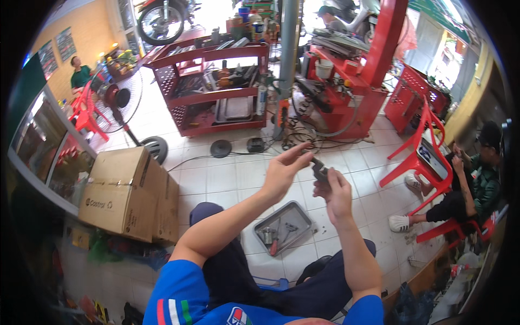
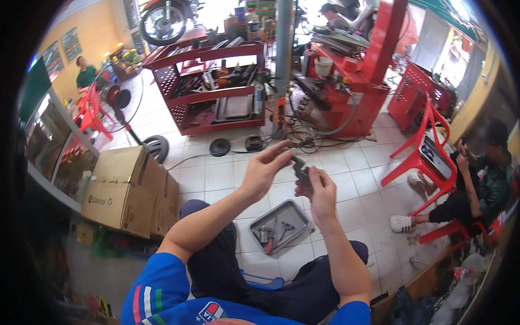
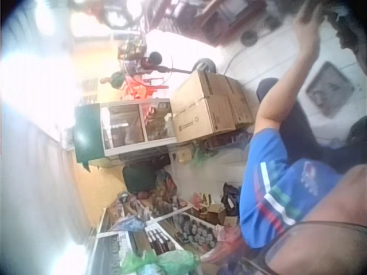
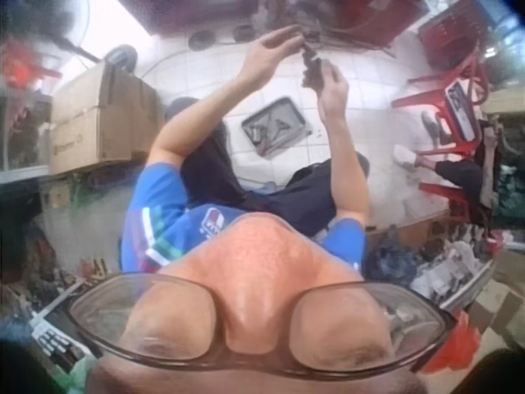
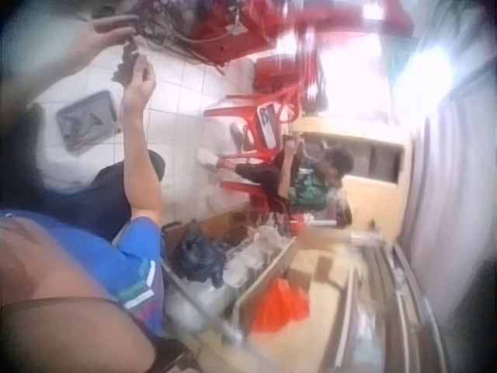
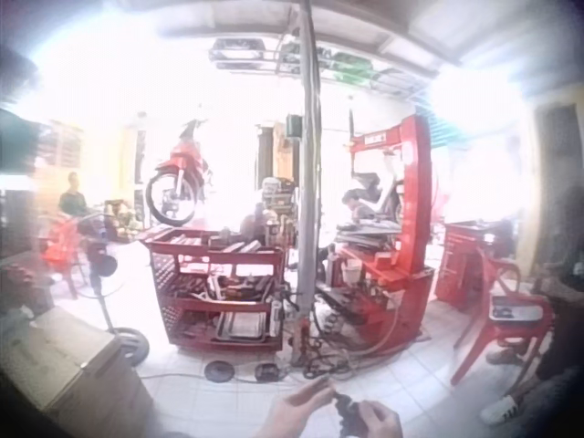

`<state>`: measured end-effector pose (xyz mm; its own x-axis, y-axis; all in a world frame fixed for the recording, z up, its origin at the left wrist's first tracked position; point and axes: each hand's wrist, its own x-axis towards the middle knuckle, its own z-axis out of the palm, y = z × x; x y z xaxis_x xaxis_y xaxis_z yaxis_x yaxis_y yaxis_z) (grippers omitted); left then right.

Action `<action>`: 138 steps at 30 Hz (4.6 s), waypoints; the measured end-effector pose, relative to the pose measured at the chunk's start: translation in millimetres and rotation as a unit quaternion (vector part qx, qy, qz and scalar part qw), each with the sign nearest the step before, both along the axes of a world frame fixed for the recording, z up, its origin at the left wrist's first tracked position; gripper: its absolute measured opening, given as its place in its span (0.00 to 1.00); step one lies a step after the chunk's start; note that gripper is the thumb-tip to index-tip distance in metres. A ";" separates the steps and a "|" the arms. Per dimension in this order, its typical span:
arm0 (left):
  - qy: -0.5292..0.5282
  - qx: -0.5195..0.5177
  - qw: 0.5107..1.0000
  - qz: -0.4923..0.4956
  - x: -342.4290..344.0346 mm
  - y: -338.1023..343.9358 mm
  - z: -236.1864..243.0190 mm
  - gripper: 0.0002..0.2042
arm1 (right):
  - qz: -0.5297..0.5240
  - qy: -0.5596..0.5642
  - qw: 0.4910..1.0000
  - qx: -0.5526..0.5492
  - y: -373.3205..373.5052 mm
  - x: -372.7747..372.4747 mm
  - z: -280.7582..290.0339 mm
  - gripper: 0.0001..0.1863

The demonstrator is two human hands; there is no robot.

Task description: The person manipulates a small metal engine component with their hands while seated, picking up and examining different parts, and placing them in a metal tray.

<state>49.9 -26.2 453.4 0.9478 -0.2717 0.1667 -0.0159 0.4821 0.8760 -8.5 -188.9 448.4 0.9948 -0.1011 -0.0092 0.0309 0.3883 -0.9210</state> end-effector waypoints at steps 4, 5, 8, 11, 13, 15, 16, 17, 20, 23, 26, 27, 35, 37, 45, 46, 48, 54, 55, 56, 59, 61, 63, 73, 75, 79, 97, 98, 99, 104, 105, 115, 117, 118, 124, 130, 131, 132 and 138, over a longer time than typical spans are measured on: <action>-0.010 -0.084 0.995 -0.045 2.8 3.0 6.4 0.22 | -0.004 0.003 1.000 0.011 2.0 9.8 1.1 0.18; 0.010 -0.079 0.996 -0.032 -0.5 2.6 11.0 0.21 | -0.003 0.005 1.000 0.009 3.7 10.3 1.5 0.18; 0.046 -0.013 0.998 0.036 -0.4 3.5 6.8 0.19 | 0.010 -0.003 1.000 0.011 5.6 10.8 0.0 0.18; -0.010 -0.062 0.998 -0.013 3.0 4.8 8.0 0.18 | 0.006 -0.001 1.000 0.030 11.3 8.7 -1.1 0.17; -0.035 -0.082 0.995 -0.048 5.5 7.9 9.2 0.18 | -0.014 0.004 1.000 0.028 8.5 8.8 -4.2 0.17; -0.046 -0.046 0.997 -0.037 2.0 9.1 5.2 0.19 | -0.020 0.003 0.999 0.033 8.9 7.0 -4.0 0.17; -0.058 -0.004 0.998 -0.016 2.0 11.2 2.3 0.19 | -0.020 0.000 0.999 0.034 10.7 4.5 -2.6 0.17; -0.067 0.013 0.998 0.001 -0.4 12.6 2.4 0.19 | -0.012 -0.001 0.999 0.036 13.1 -0.6 0.7 0.17; -0.093 -0.109 0.989 -0.022 -11.2 8.4 10.4 0.19 | -0.014 0.003 0.999 0.038 15.2 -13.2 6.8 0.17; -0.060 -0.097 0.993 -0.029 -16.6 2.6 10.4 0.19 | -0.003 0.003 1.000 0.028 9.0 -18.3 8.6 0.17; -0.049 -0.022 0.998 0.037 -13.0 1.5 8.5 0.19 | 0.010 -0.004 1.000 0.028 8.9 -16.9 8.2 0.17; -0.066 -0.045 0.996 0.033 -9.1 2.2 9.0 0.19 | -0.006 0.000 0.999 0.033 10.7 -16.2 8.2 0.17; 0.017 -0.050 0.998 0.024 -4.3 -3.4 -0.6 0.17 | 0.001 0.005 1.000 0.013 -1.1 -6.5 2.9 0.18; 0.010 -0.096 0.995 -0.022 -2.2 -4.9 6.9 0.18 | 0.003 0.003 1.000 0.021 -4.3 -4.9 2.5 0.18; -0.018 -0.050 0.999 -0.004 9.7 -6.1 -13.8 0.22 | 0.032 0.033 0.999 0.022 -5.8 0.4 -6.6 0.18; -0.035 -0.073 0.996 -0.046 8.0 -6.6 -10.0 0.19 | 0.032 0.037 0.998 0.031 -7.2 0.9 -8.3 0.18; -0.019 -0.065 0.994 -0.091 7.4 -5.3 -3.7 0.18 | 0.031 0.046 0.997 0.048 -11.5 3.7 -11.4 0.18; -0.005 -0.019 0.999 -0.031 14.2 -4.7 -7.1 0.17 | 0.059 0.031 0.996 0.056 -7.6 5.7 -13.7 0.17; -0.016 -0.046 0.998 -0.049 13.9 -7.0 -1.0 0.16 | 0.052 0.030 0.996 0.063 -9.4 5.5 -12.8 0.17; -0.017 -0.035 0.998 -0.059 15.2 -6.9 -0.7 0.16 | 0.048 0.030 0.996 0.062 -11.5 5.9 -13.0 0.17; 0.012 0.003 0.998 -0.057 15.1 -3.8 -11.3 0.18 | 0.049 0.027 0.997 0.059 -14.4 5.8 -13.7 0.17; 0.009 0.008 1.000 -0.023 16.0 -4.5 -14.4 0.18 | 0.067 0.021 0.996 0.056 -14.0 5.9 -14.4 0.17; 0.003 -0.019 1.000 -0.023 14.2 -6.0 -12.5 0.18 | 0.053 0.034 0.996 0.067 -11.2 5.0 -13.2 0.17; 0.016 -0.052 0.998 -0.039 8.6 -6.9 -7.6 0.18 | 0.033 0.034 0.998 0.031 -8.5 3.4 -11.4 0.15; 0.015 -0.059 0.996 -0.063 9.1 -2.9 -8.9 0.18 | 0.022 0.029 0.999 0.020 -9.1 4.8 -11.6 0.15; 0.057 0.014 0.998 -0.012 13.5 -2.5 -17.4 0.18 | 0.029 0.022 0.999 -0.006 -10.2 4.8 -14.1 0.16; -0.104 0.161 0.979 -0.070 16.3 21.2 -2.4 0.14 | -0.037 -0.035 0.987 -0.154 -13.9 0.3 -14.2 0.18; -0.086 0.157 0.982 -0.058 15.1 21.8 0.5 0.15 | -0.040 -0.037 0.985 -0.164 -13.6 0.1 -14.0 0.18; -0.074 0.190 0.976 -0.079 20.8 25.0 -5.2 0.16 | -0.036 -0.039 0.985 -0.167 -13.2 0.2 -14.0 0.18; -0.079 0.327 0.925 -0.176 33.7 34.2 -13.7 0.20 | -0.023 -0.049 0.983 -0.176 -11.5 -1.0 -14.4 0.17; -0.129 0.279 0.939 -0.154 28.5 35.1 -12.4 0.20 | -0.020 -0.045 0.984 -0.172 -11.8 -0.3 -15.3 0.17; -0.123 0.301 0.936 -0.137 27.2 35.4 -9.4 0.18 | 0.000 -0.033 0.987 -0.160 -14.9 1.1 -19.0 0.15; -0.125 0.240 0.957 -0.102 17.4 27.6 -7.0 0.16 | -0.004 -0.022 0.988 -0.155 -18.0 0.3 -17.8 0.16; -0.115 0.235 0.962 -0.080 16.7 27.8 -2.9 0.16 | -0.005 -0.020 0.988 -0.151 -16.7 2.4 -16.0 0.16; -0.037 0.298 0.945 -0.128 27.2 34.3 -12.8 0.16 | 0.006 -0.019 0.988 -0.156 -13.7 -3.1 -13.4 0.15; -0.117 0.233 0.960 -0.098 13.8 23.1 -0.6 0.18 | 0.006 -0.013 0.987 -0.160 -21.8 -0.2 -10.0 0.15; -0.130 0.247 0.953 -0.117 18.0 27.6 -2.8 0.21 | 0.004 -0.014 0.987 -0.162 -20.7 0.9 -10.5 0.15; -0.099 0.238 0.956 -0.138 18.4 27.9 -0.7 0.17 | 0.002 -0.015 0.987 -0.163 -20.2 0.6 -10.7 0.14; -0.040 0.259 0.953 -0.153 22.7 29.2 -6.6 0.13 | 0.011 -0.024 0.983 -0.179 -18.8 1.9 -12.0 0.15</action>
<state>72.6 3.0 446.8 0.8003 -0.5996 0.0042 -0.0214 -0.0215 0.9995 -6.6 -207.8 436.4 0.9952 -0.0672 0.0709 0.0737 0.0407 -0.9964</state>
